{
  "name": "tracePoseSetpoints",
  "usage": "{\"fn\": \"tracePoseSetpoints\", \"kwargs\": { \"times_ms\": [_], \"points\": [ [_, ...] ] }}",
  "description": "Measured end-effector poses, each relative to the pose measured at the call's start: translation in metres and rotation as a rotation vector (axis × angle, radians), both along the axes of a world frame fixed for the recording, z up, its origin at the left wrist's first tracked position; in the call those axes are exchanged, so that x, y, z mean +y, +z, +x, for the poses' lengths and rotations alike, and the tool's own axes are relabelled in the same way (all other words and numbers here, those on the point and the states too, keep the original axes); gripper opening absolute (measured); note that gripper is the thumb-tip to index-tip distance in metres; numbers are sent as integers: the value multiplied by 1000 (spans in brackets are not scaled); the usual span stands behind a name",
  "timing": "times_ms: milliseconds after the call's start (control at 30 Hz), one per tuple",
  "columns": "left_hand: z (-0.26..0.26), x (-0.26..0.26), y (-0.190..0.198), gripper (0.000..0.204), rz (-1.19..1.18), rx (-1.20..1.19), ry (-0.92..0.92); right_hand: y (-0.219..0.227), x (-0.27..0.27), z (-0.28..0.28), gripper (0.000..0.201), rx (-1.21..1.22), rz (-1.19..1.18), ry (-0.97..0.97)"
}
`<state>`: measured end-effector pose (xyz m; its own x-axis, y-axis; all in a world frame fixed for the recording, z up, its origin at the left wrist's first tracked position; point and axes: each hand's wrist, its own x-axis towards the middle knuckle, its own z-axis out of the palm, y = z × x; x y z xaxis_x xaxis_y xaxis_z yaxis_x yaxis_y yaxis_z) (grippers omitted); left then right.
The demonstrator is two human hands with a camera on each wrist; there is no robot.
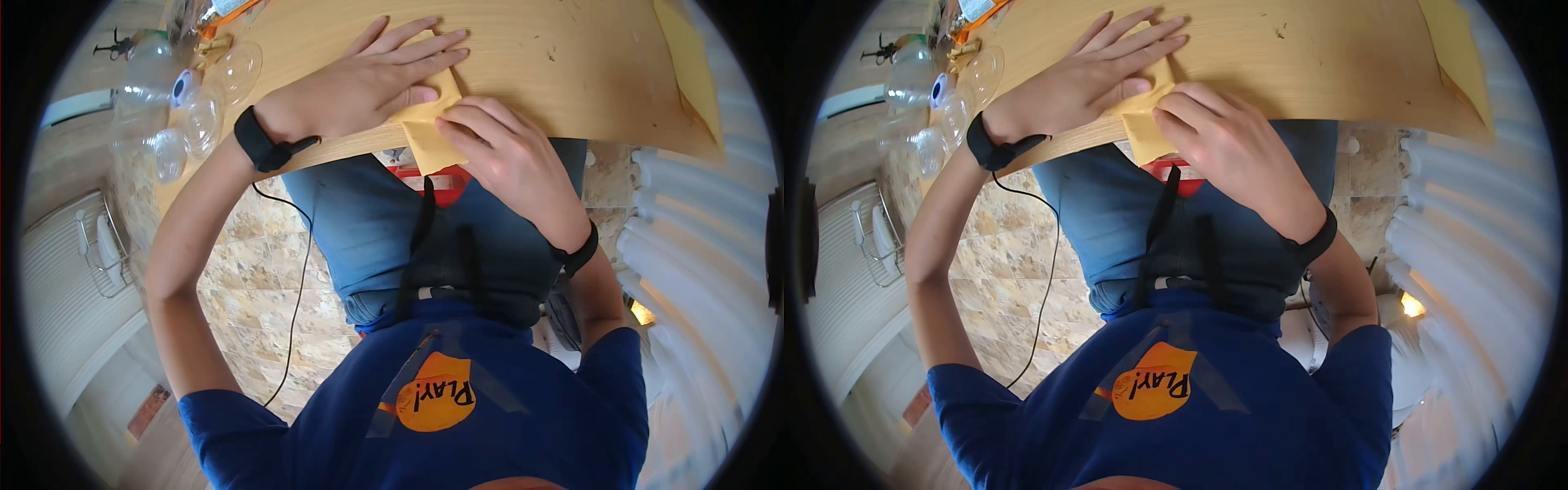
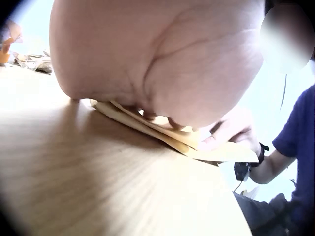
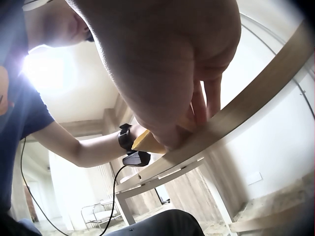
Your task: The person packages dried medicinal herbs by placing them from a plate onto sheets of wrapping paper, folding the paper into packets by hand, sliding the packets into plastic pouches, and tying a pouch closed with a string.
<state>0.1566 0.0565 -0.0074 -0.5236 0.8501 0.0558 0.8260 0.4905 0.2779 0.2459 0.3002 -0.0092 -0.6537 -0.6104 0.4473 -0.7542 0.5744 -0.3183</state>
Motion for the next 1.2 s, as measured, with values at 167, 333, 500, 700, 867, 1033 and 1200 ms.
{"fn": "tracePoseSetpoints", "kwargs": {
  "times_ms": [167, 333, 500, 700, 867, 1033, 1200],
  "points": [
    [18, 11, -2, 61, -13, 221, 96, 7, 3, -3, 19, 68, 59, -2],
    [16, 13, -2, 56, 14, 183, 92, -1, 2, -23, 15, 73, -28, 96],
    [2, 11, 3, 52, 165, -69, 100, 10, -5, -36, 19, -105, -51, 0],
    [-8, -3, 26, 39, 479, -244, 101, 16, -11, -53, 25, -215, -91, -31],
    [8, -7, 34, 26, 469, -556, 307, 24, -18, -64, 26, -343, -43, -38],
    [8, -3, 27, 24, 409, -259, 212, 10, -18, -74, 25, -360, -17, -40],
    [-2, -5, 17, 20, 431, -434, 229, 10, -21, -71, 33, -464, -196, -92]
  ]
}}
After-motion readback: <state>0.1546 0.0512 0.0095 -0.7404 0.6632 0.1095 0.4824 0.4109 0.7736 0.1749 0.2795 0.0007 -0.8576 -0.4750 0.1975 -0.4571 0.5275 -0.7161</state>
